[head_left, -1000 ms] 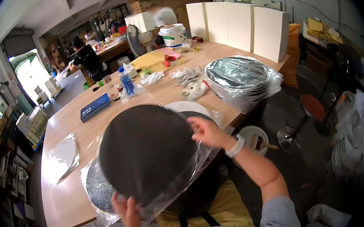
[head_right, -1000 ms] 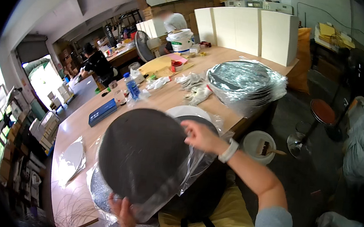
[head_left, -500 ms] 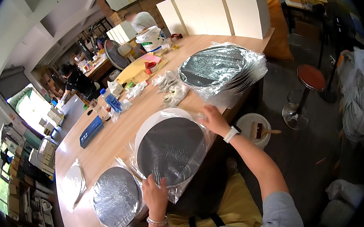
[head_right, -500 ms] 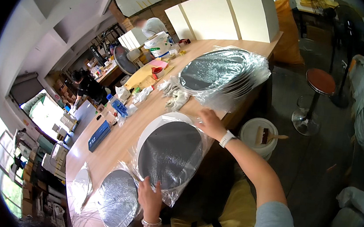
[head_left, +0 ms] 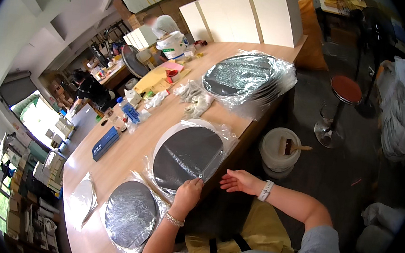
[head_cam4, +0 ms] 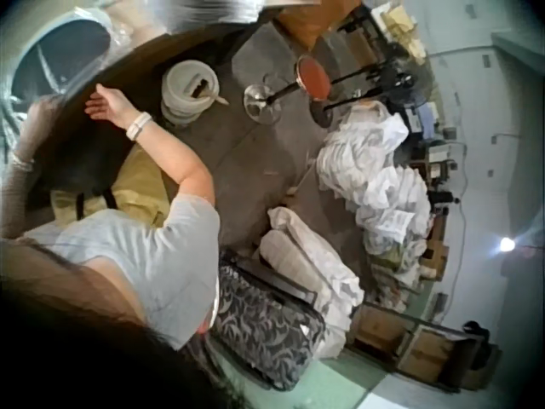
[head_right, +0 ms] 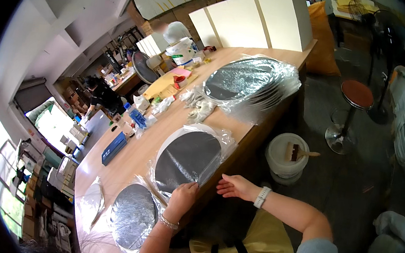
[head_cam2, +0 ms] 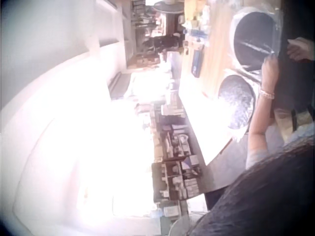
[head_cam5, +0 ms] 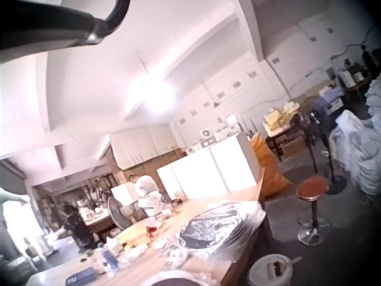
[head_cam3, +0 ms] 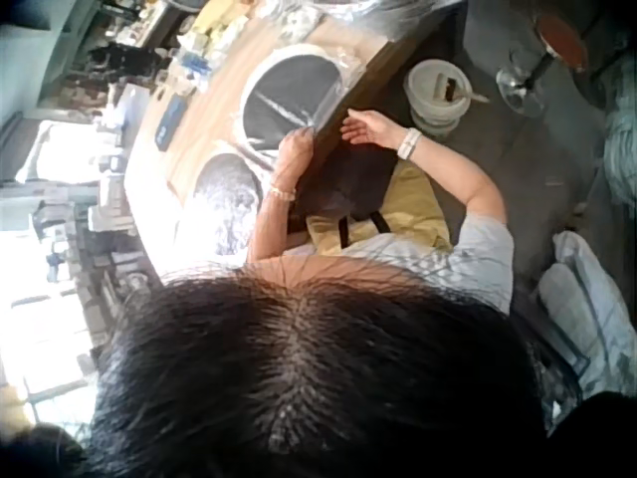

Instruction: The person wraps round white plates in clear plastic film. They pick up a plate, place it on a black circular base, and smooth the plastic over the surface. The person repeats this process for multiple plates, stacking the wrapped items on the table.

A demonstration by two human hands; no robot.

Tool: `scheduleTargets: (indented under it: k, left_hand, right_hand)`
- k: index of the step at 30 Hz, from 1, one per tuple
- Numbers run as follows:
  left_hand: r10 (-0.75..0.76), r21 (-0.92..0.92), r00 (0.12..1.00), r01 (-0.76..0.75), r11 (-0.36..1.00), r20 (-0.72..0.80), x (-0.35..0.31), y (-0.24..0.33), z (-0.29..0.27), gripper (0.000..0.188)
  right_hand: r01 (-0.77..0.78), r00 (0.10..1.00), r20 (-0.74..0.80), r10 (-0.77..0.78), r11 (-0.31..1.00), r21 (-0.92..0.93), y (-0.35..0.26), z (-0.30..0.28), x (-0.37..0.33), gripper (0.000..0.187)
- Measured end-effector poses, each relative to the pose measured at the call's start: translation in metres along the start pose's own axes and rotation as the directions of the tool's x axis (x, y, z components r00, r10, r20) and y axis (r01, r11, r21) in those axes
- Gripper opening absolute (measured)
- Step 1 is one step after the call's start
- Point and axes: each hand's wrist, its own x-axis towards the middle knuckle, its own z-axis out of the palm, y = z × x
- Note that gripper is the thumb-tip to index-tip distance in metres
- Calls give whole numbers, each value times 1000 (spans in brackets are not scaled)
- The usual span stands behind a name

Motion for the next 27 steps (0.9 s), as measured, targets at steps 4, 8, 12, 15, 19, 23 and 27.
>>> scheduleTargets:
  k: [4, 8, 12, 15, 19, 23, 27]
  left_hand:
    - [-23, -29, 999, 24, 999, 30, 2, -5, -14, 11]
    - [-118, -103, 968, 98, 990, -219, -8, 30, -38, 35]
    - [-138, -360, 778, -120, 925, -613, -75, 67, -55, 40]
    - [-330, -565, 737, -83, 821, -589, -117, 79, -29, 25]
    - [-588, -739, 745, 196, 644, -315, -156, 60, 36, 30]
    - [-648, -915, 683, 401, -56, 339, -195, 7, 164, 39]
    - [-530, -653, 808, 259, 712, -258, -161, 54, 84, 65]
  right_hand:
    - [29, 999, 13, -30, 997, 71, -21, 37, 32, 41]
    - [143, 972, -151, -182, 960, -239, -34, 52, 40, 26]
    - [308, 924, -121, -361, 896, -319, -75, 78, 7, 24]
    - [426, 873, -112, -475, 853, -302, -108, 83, -10, 23]
    - [598, 758, -118, -641, 756, -267, -178, 91, -51, 19]
    - [718, 652, -94, -752, 653, -242, -261, 39, -33, 13]
    - [627, 697, -241, -676, 737, -254, -306, -58, 1, 12]
